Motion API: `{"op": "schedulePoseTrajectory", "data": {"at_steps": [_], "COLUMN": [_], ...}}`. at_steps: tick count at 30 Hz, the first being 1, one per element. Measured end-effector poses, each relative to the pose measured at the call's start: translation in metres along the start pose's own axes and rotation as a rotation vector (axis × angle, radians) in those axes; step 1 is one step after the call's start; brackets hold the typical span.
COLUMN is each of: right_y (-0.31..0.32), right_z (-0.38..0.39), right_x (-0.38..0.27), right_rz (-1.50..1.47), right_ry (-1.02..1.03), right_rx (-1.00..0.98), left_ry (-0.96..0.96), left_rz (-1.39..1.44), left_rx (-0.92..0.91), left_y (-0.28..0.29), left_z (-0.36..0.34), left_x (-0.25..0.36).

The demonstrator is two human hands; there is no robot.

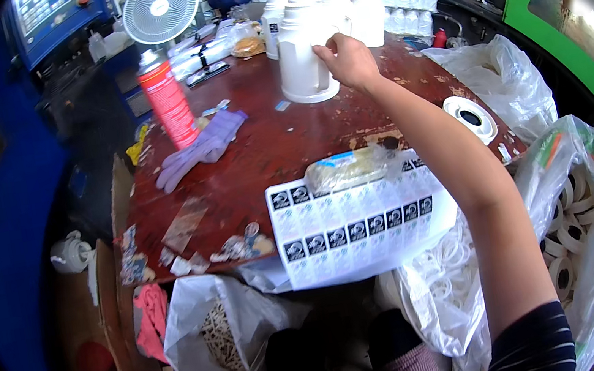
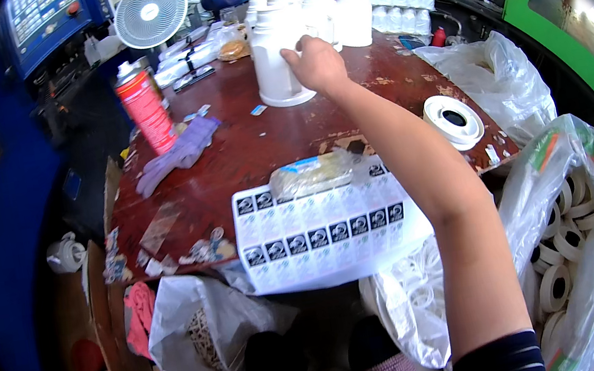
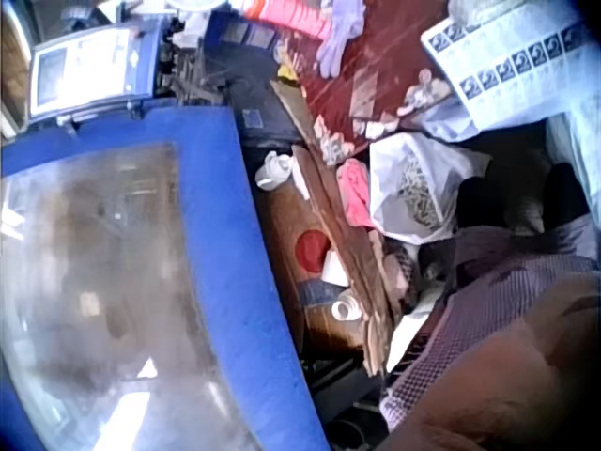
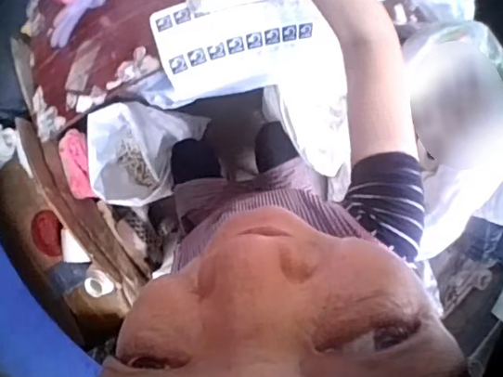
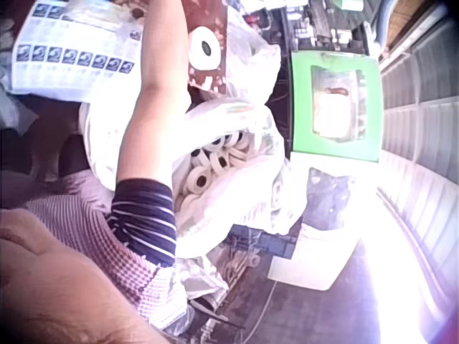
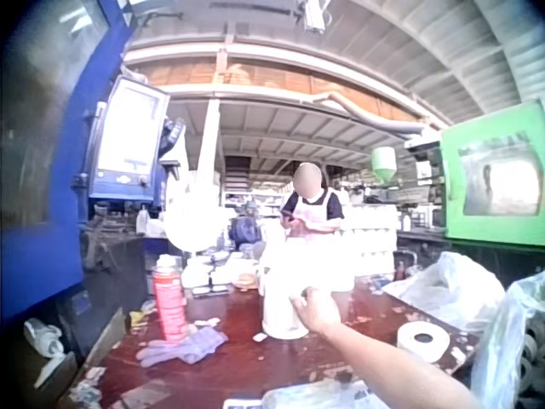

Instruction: The person sits on the floor and repeatedly picks up white plastic jugs, applies a small black label to the side of each jug, and places the labeled jugs on a nearby table. The person also handles small white plastic rings, placing them into a bag.

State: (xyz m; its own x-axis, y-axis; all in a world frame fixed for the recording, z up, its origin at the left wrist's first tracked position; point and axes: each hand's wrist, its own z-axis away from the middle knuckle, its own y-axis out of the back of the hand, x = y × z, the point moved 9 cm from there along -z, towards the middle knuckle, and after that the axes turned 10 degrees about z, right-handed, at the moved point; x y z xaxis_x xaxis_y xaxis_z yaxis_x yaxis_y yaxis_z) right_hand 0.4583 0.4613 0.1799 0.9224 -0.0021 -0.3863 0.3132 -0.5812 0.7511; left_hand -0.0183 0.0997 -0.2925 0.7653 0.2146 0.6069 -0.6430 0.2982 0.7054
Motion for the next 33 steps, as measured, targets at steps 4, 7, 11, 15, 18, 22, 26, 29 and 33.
{"op": "schedulePoseTrajectory", "data": {"at_steps": [4, 7, 11, 15, 18, 22, 26, 29, 33], "right_y": [0.020, 0.024, 0.013, 0.038, 0.101, 0.134, 0.136, 0.111, 0.067], "right_z": [0.010, 0.005, 0.016, 0.056, 0.112, 0.237, 0.373, 0.437, 0.453], "right_x": [-0.012, 0.019, 0.055, 0.005, 0.054, 0.005, -0.067, -0.111, -0.121], "right_rz": [0.050, -0.026, -0.133, 0.073, -0.125, -0.133, -0.186, -0.276, -0.360], "right_ry": [0.189, 0.122, 0.086, 0.349, 0.124, 0.344, 0.529, 0.599, 0.389], "right_rx": [0.004, -0.081, -0.131, 0.027, -0.005, -0.085, -0.341, -0.621, -0.884], "left_ry": [0.059, 0.062, 0.045, 0.062, -0.064, -0.178, -0.134, -0.249, 0.018], "left_rz": [-0.070, -0.099, -0.128, -0.105, -0.130, -0.130, 0.002, 0.103, -0.282], "left_rx": [-0.002, -0.013, -0.026, 0.002, -0.083, -0.101, 0.039, 0.499, 0.954], "left_y": [-0.013, -0.017, -0.017, -0.010, -0.014, -0.025, 0.106, 0.226, 0.351], "left_z": [-0.020, -0.043, -0.048, 0.019, 0.051, 0.127, 0.139, 0.161, 0.169], "left_x": [-0.004, 0.002, 0.000, -0.049, -0.070, -0.102, -0.001, 0.022, -0.061]}}
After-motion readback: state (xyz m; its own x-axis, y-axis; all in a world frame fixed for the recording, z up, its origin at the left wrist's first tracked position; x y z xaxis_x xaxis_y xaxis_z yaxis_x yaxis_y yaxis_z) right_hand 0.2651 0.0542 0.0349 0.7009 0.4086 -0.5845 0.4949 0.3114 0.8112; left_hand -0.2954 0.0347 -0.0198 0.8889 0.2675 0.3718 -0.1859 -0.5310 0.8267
